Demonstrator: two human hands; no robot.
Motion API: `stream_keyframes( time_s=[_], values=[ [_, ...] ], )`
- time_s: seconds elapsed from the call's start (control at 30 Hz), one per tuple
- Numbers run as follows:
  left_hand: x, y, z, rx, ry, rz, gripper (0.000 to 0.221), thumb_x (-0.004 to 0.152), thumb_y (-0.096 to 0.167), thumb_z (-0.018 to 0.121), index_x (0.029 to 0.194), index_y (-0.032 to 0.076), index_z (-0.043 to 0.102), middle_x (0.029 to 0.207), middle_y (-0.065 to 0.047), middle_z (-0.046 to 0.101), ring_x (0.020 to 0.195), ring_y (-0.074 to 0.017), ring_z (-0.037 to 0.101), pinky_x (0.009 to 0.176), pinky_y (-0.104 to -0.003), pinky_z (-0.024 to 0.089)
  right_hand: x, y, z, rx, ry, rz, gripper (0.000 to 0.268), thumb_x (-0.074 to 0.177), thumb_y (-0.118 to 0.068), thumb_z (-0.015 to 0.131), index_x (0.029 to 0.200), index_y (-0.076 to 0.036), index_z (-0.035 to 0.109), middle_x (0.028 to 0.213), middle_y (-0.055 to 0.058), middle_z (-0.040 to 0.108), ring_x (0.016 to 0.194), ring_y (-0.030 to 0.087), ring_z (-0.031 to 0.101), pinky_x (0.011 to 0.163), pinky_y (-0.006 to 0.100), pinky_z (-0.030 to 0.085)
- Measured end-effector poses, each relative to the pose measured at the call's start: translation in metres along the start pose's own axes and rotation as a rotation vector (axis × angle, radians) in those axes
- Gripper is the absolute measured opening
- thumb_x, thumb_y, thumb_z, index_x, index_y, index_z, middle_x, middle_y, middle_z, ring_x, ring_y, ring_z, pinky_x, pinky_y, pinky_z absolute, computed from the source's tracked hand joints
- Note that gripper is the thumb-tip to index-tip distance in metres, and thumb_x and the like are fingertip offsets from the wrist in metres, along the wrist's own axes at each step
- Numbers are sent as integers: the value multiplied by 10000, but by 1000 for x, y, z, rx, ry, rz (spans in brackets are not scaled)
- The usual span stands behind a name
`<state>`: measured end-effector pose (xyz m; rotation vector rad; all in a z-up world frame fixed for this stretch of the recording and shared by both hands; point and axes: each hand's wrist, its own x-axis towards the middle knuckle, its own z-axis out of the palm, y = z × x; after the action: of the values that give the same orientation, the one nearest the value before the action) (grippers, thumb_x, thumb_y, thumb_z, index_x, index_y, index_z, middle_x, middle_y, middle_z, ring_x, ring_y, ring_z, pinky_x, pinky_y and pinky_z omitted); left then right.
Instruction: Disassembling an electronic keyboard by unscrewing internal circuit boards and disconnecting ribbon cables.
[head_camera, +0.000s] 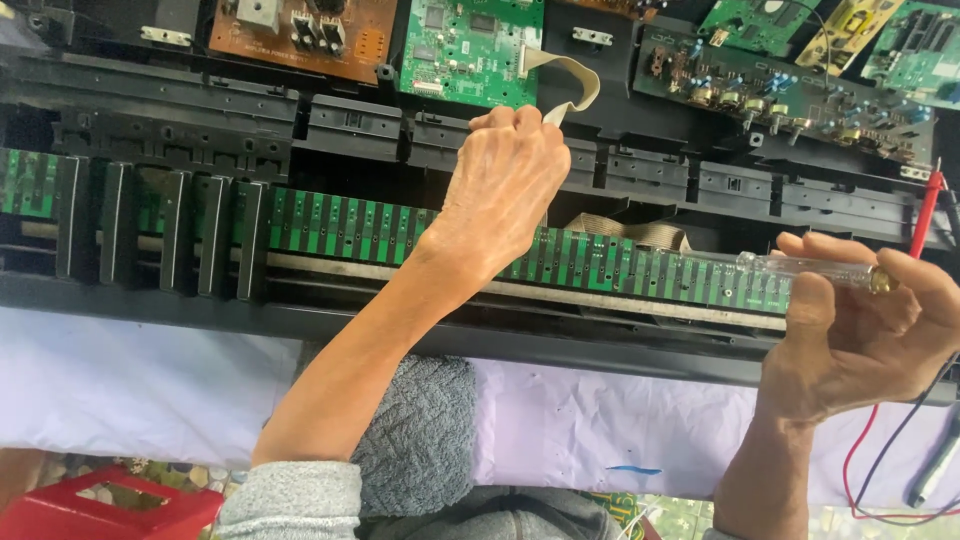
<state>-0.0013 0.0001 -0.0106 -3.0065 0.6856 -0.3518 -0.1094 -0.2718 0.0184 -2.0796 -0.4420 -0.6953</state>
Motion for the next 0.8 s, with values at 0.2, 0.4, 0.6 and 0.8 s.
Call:
stream_keyframes(
  time_s=[0.2, 0.4, 0.6, 0.8],
  values=[
    [-1, 0, 2, -16, 7, 1, 346, 647, 43, 798, 966, -50, 698, 838, -178, 652, 724, -298, 680, 532, -292, 590, 1, -2, 9, -52, 41, -37, 454, 1169, 113, 607, 1504, -43, 344, 1334, 355, 573, 1135, 465, 660, 1099, 544, 605],
    [0, 0, 2, 12, 8, -5, 365, 618, 26, 792, 958, -61, 696, 835, -204, 650, 741, -340, 702, 448, -268, 567, -8, 10, 8, -53, 73, -97, 522, 1100, 171, 701, 1425, -45, 354, 1194, 268, 533, 1055, 418, 658, 1019, 489, 614],
    [1, 0, 0, -18, -19, -7, 401, 599, 10, 801, 977, -66, 694, 850, -221, 660, 751, -354, 705, 461, -273, 578, -12, 27, -4, 52, 160, -92, 492, 1122, 231, 602, 1492, -49, 439, 1211, 300, 581, 1031, 454, 653, 1012, 566, 638],
    [0, 1, 4, -1, -8, -7, 435, 590, 23, 804, 999, -79, 696, 848, -225, 657, 777, -395, 717, 428, -262, 562, -10, 45, -25, -173, -111, -71, 318, 1215, 243, 493, 1456, 39, 529, 1107, 230, 684, 694, 215, 578, 599, 313, 514]
  ],
)
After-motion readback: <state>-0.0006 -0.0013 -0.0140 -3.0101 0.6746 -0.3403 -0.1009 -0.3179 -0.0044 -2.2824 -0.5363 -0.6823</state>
